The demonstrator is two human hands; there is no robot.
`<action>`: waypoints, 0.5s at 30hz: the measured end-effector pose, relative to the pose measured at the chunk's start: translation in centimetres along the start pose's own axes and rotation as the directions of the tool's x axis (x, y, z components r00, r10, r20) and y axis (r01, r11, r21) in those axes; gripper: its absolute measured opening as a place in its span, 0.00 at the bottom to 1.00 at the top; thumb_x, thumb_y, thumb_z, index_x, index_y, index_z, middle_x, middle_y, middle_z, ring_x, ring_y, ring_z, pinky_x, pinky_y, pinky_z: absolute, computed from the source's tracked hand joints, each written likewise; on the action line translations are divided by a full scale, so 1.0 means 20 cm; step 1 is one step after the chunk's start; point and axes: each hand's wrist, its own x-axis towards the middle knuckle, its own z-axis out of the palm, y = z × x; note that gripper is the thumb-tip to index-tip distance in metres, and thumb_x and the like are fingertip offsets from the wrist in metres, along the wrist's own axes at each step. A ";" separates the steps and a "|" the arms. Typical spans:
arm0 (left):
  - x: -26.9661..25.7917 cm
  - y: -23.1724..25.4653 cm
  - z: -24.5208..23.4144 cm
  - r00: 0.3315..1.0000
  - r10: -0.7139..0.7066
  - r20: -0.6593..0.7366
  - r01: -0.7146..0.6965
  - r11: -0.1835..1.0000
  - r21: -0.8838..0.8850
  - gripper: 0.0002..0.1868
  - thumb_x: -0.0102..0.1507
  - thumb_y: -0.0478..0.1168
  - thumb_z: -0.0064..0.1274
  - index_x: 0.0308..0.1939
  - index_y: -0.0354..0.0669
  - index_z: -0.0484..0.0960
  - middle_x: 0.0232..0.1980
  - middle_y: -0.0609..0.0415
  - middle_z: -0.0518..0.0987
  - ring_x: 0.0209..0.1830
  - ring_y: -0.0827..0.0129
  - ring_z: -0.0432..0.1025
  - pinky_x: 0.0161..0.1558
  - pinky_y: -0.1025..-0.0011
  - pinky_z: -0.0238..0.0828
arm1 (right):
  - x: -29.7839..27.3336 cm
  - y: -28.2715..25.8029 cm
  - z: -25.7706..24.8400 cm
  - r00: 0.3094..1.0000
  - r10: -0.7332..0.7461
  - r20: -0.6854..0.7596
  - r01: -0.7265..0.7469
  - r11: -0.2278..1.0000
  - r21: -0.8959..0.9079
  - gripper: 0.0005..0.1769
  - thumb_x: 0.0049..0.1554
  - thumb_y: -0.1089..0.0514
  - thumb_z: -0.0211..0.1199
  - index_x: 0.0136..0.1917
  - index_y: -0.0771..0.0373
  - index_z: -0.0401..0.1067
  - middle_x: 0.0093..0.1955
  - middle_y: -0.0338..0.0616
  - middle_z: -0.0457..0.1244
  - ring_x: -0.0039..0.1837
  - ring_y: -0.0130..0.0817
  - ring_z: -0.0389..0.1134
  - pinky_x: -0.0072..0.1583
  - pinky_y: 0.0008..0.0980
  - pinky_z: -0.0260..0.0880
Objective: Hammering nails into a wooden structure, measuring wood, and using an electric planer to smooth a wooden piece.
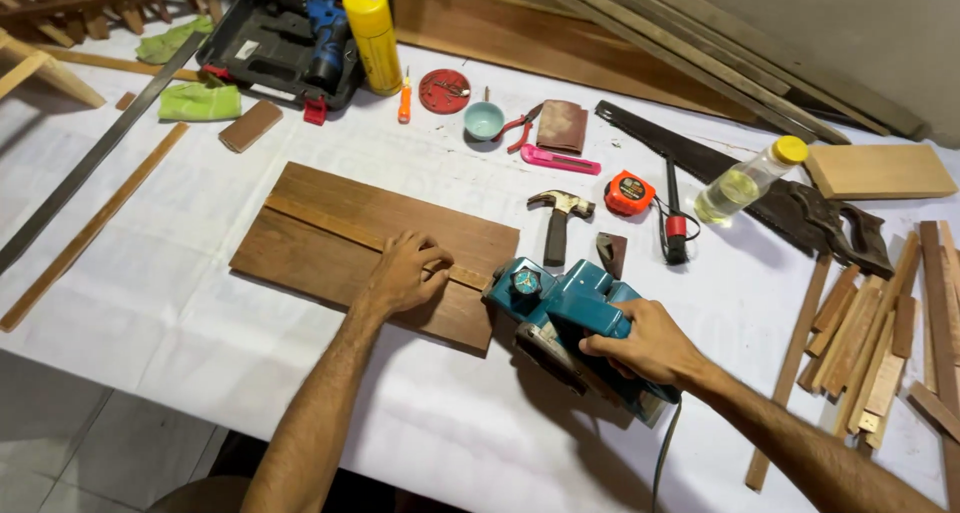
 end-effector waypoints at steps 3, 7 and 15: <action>-0.04 -0.10 0.03 0.998 0.027 -0.048 -0.031 0.996 -0.086 0.11 0.60 0.45 0.60 0.45 0.49 0.86 0.49 0.51 0.77 0.57 0.57 0.68 0.63 0.54 0.59 | 0.02 -0.20 0.01 0.997 -0.036 0.066 0.041 0.996 -0.074 0.25 0.42 0.43 0.71 0.51 0.55 0.79 0.25 0.45 0.67 0.28 0.32 0.68 0.36 0.34 0.69; -0.07 -0.23 0.04 0.992 -0.087 -0.092 0.065 0.972 -0.225 0.12 0.65 0.44 0.56 0.51 0.48 0.83 0.54 0.53 0.76 0.60 0.60 0.68 0.64 0.58 0.65 | 0.17 -0.20 0.05 0.990 -0.105 0.093 0.114 0.989 -0.091 0.19 0.44 0.45 0.73 0.41 0.62 0.82 0.25 0.41 0.67 0.28 0.29 0.67 0.35 0.32 0.67; -0.10 -0.27 0.00 0.973 -0.139 -0.186 0.135 0.990 -0.035 0.10 0.59 0.46 0.64 0.41 0.48 0.88 0.45 0.51 0.79 0.57 0.60 0.68 0.67 0.48 0.54 | 0.36 -0.42 0.09 0.975 -0.083 0.208 0.097 0.993 -0.060 0.16 0.47 0.49 0.71 0.37 0.66 0.79 0.24 0.43 0.65 0.25 0.29 0.64 0.33 0.32 0.64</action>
